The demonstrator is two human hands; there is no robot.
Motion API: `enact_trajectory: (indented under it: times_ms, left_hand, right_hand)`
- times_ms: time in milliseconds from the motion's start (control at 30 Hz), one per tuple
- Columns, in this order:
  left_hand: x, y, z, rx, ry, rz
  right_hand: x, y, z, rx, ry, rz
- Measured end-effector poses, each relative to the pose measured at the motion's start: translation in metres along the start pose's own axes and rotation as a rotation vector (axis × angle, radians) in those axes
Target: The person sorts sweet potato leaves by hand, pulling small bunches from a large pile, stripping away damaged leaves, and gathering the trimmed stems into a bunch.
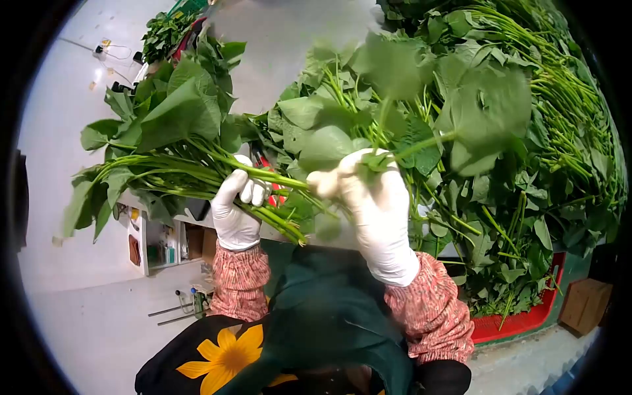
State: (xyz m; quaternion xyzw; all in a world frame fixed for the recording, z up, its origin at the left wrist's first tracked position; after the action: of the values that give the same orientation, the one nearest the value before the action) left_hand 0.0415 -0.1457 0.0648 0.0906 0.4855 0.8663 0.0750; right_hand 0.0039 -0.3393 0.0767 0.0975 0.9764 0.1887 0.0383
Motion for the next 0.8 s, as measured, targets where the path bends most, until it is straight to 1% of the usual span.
enact_trajectory:
  times_ms: [33, 67, 100, 133, 167, 200, 267, 300, 333, 400, 467, 500, 533, 600, 633, 667, 733, 767, 800]
  left_hand:
    - [0.004, 0.0, 0.0, -0.113, 0.061, 0.13]
    - [0.003, -0.002, 0.002, -0.093, 0.092, 0.148]
    - [0.002, -0.005, 0.006, -0.073, 0.123, 0.166]
    - [0.0, -0.009, 0.01, -0.054, 0.154, 0.184]
    - [-0.007, -0.024, 0.021, 0.154, 0.144, 0.072]
    - [-0.008, -0.025, 0.035, 0.164, 0.27, 0.179]
    - [-0.005, -0.039, 0.057, 0.156, 0.327, 0.133]
    - [-0.002, -0.044, 0.064, 0.133, 0.319, 0.038]
    - [0.0, -0.047, 0.065, 0.113, 0.349, 0.027]
    - [0.001, -0.043, 0.063, 0.184, 0.288, -0.131]
    - [0.001, -0.033, 0.06, 0.243, 0.221, -0.263]
    - [0.001, -0.028, 0.056, 0.243, 0.219, -0.23]
    - [0.001, -0.028, 0.053, 0.277, 0.2, -0.266]
    - [0.004, -0.023, 0.046, 0.182, 0.18, -0.233]
    - [0.002, -0.027, 0.044, 0.224, 0.115, -0.277]
    - [0.006, -0.032, 0.041, 0.104, 0.149, -0.169]
    - [0.007, -0.022, 0.032, 0.063, 0.133, -0.168]
    - [0.009, -0.026, 0.031, -0.013, 0.118, -0.106]
    - [0.011, -0.023, 0.029, -0.001, 0.11, -0.06]
  right_hand:
    - [0.001, -0.001, 0.001, -0.164, 0.068, -0.053]
    - [0.003, -0.004, 0.003, -0.329, 0.136, -0.106]
    - [0.007, -0.007, -0.001, -0.329, 0.178, -0.058]
    - [0.012, -0.014, -0.008, -0.252, 0.183, 0.022]
    - [0.017, -0.025, -0.016, -0.154, 0.169, 0.074]
    - [0.023, -0.045, -0.025, 0.02, 0.103, 0.136]
    - [0.028, -0.089, -0.038, 0.396, 0.014, 0.224]
    - [0.025, -0.103, -0.039, 0.587, 0.004, 0.198]
    - [0.022, -0.127, -0.03, 0.731, 0.086, 0.162]
    - [0.01, -0.146, -0.031, 1.587, 0.066, -0.081]
    - [0.013, -0.123, -0.046, 1.803, -0.321, -0.043]
    - [0.016, -0.112, -0.052, 1.779, -0.297, 0.022]
    - [0.019, -0.09, -0.064, 1.63, -0.351, 0.077]
    - [0.025, -0.064, -0.076, 1.466, -0.52, 0.034]
    - [0.027, -0.046, -0.08, 1.376, -0.621, -0.027]
    - [0.032, -0.03, -0.078, 1.268, -0.604, -0.137]
    - [0.043, -0.008, -0.071, 1.281, -0.583, -0.434]
    - [0.047, 0.001, -0.064, 1.331, -0.536, -0.549]
    - [0.051, 0.005, -0.053, 1.425, -0.52, -0.582]
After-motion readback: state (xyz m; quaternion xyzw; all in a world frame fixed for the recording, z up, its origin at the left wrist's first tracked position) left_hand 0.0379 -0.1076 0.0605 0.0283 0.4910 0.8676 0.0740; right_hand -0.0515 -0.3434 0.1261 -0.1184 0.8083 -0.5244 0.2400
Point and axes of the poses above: each hand's wrist, its own x-axis away from the middle knuckle, its own y-axis out of the palm, z = x × y, the point moved 2 cm from there along -x, towards the middle knuckle, and after that the axes turned 14 degrees about x, right-handed, at the moved point
